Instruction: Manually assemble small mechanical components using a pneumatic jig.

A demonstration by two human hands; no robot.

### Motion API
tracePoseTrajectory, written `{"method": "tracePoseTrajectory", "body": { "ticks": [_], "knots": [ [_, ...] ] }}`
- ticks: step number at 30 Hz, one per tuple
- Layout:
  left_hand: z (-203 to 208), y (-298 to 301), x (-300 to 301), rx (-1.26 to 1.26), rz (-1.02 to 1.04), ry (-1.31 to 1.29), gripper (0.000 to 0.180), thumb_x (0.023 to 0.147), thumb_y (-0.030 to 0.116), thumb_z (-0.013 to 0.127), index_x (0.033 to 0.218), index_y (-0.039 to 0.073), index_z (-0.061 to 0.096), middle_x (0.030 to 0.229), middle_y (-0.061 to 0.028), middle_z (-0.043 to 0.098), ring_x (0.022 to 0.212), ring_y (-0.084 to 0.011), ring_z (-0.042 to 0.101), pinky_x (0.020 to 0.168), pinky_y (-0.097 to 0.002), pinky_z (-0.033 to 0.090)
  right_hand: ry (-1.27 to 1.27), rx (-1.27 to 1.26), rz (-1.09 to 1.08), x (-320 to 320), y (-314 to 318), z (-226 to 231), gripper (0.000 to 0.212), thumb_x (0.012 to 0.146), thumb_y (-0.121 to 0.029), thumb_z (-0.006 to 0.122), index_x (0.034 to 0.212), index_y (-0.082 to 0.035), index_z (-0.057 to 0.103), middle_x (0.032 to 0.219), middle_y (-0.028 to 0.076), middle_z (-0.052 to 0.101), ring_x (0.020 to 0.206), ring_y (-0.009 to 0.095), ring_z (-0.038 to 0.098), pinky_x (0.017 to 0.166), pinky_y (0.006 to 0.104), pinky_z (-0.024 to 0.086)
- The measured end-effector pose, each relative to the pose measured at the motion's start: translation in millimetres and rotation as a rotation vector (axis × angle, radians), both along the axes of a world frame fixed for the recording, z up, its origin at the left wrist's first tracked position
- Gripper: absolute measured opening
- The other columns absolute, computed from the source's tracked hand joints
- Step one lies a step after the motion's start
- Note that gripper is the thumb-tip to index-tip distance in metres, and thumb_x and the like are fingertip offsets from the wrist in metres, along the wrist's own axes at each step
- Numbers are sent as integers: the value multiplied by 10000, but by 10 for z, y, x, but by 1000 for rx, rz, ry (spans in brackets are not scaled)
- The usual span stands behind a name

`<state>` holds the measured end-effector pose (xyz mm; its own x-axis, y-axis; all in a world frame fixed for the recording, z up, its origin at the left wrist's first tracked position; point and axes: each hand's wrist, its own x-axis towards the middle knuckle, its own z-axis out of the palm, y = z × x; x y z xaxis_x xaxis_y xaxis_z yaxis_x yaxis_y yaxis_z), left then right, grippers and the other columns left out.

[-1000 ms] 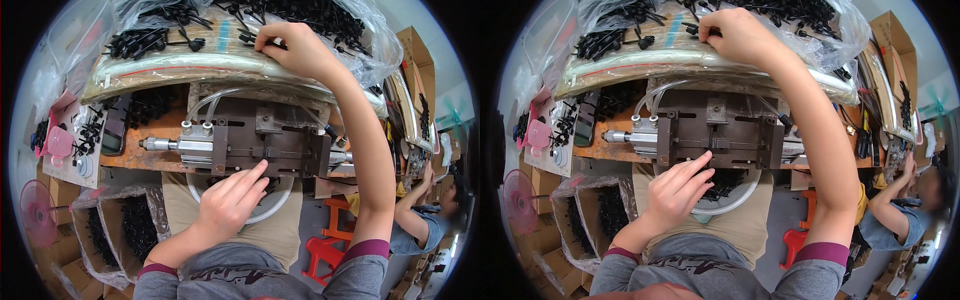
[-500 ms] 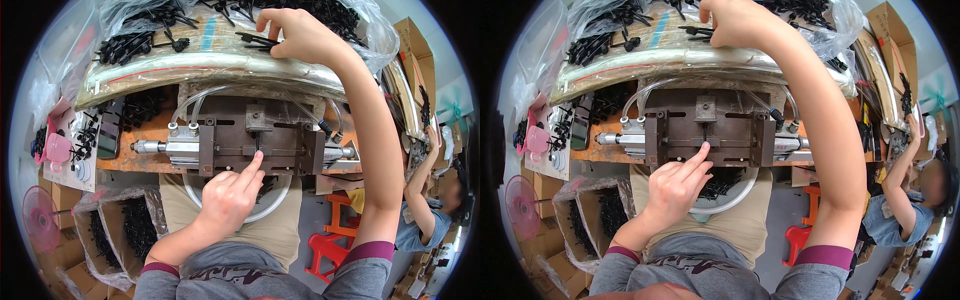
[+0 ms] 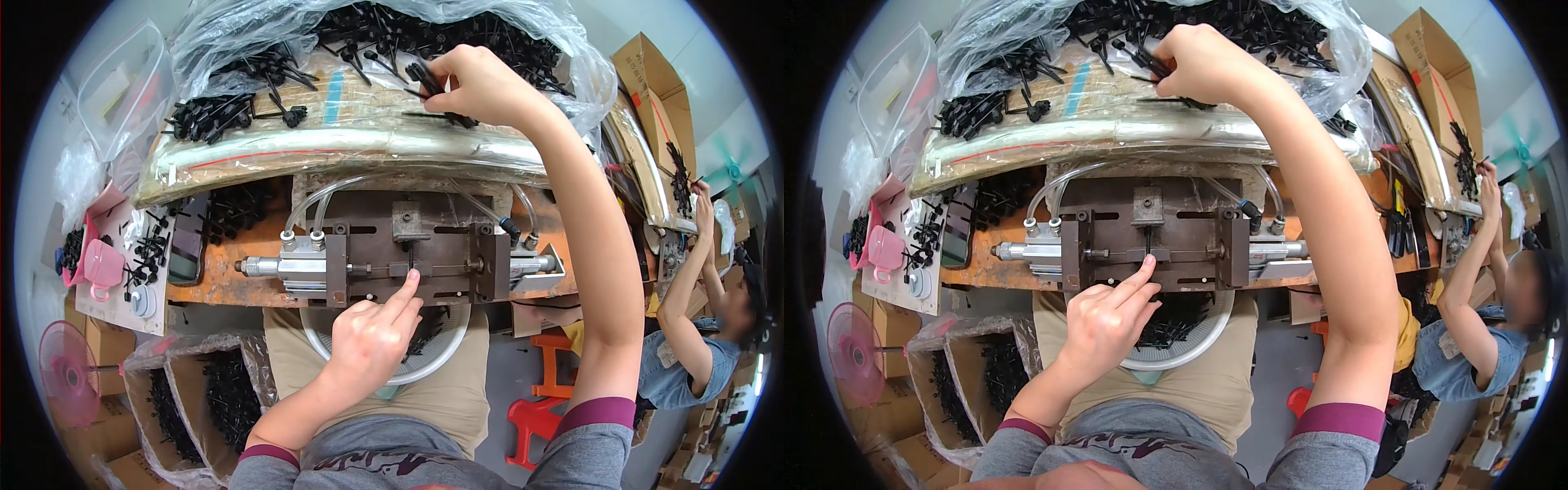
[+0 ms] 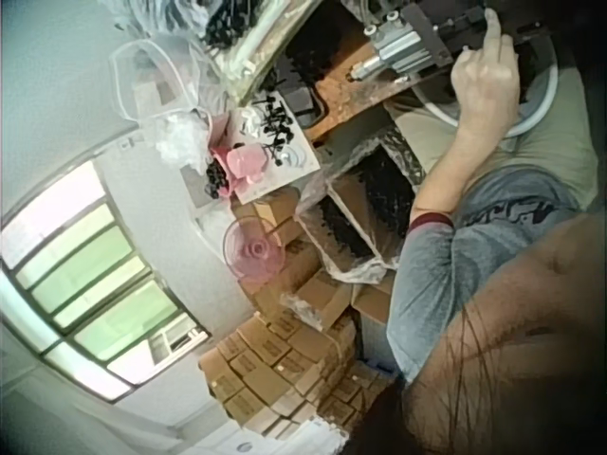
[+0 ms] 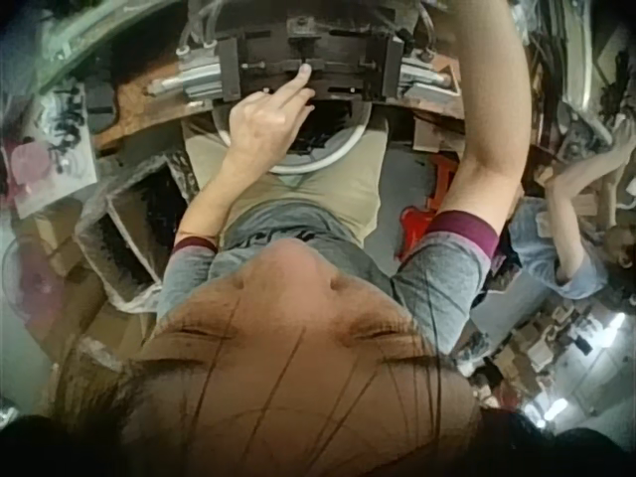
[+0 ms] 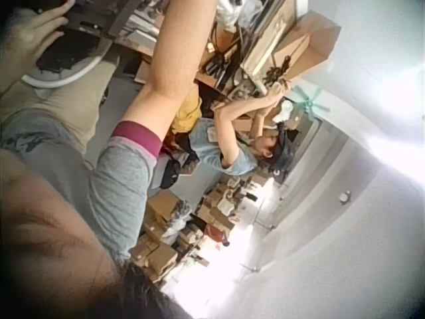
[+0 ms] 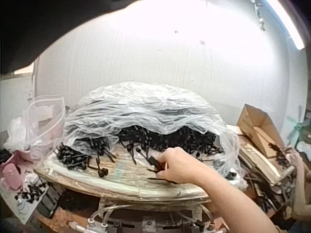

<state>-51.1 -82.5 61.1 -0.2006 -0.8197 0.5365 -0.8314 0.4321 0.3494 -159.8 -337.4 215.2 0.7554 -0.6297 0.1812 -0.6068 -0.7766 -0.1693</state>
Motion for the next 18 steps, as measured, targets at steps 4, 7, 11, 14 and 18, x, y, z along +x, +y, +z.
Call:
{"method": "tracePoseTrajectory", "body": {
  "ticks": [4,7,11,14,18],
  "knots": [
    [6,-1,-13,-7,2,6,229,692,99,805,896,38,721,1192,-116,695,586,-184,645,578,-272,515,-181,-64,-41,-68,-12,-23,236,809,-235,757,930,-35,729,663,72,615,614,152,570,598,330,462],
    [-22,-2,-6,-16,-11,33,223,702,112,802,899,44,721,1191,-111,696,589,-186,645,572,-274,515,-557,196,-115,-167,17,-7,289,897,-281,715,958,1,694,671,16,602,618,75,547,567,229,432],
    [41,108,86,6,-65,100,211,727,152,801,896,57,718,1178,-106,701,580,-185,633,563,-270,511,-973,618,-73,-226,379,-69,271,920,-252,699,957,6,622,750,21,615,572,79,524,489,265,399],
    [189,244,164,55,-190,253,320,737,225,833,973,49,707,1159,-110,702,607,-170,647,585,-264,532,-1100,835,-121,-305,986,-182,245,934,-217,683,1011,1,603,895,35,625,535,77,492,456,227,360],
    [383,270,239,-117,-23,522,478,750,146,839,1167,-10,663,1206,-173,669,908,-222,704,778,-325,593,-982,1082,-176,-374,1543,-573,200,955,-185,648,1001,3,601,911,47,631,495,64,498,430,198,380]
  ]
}}
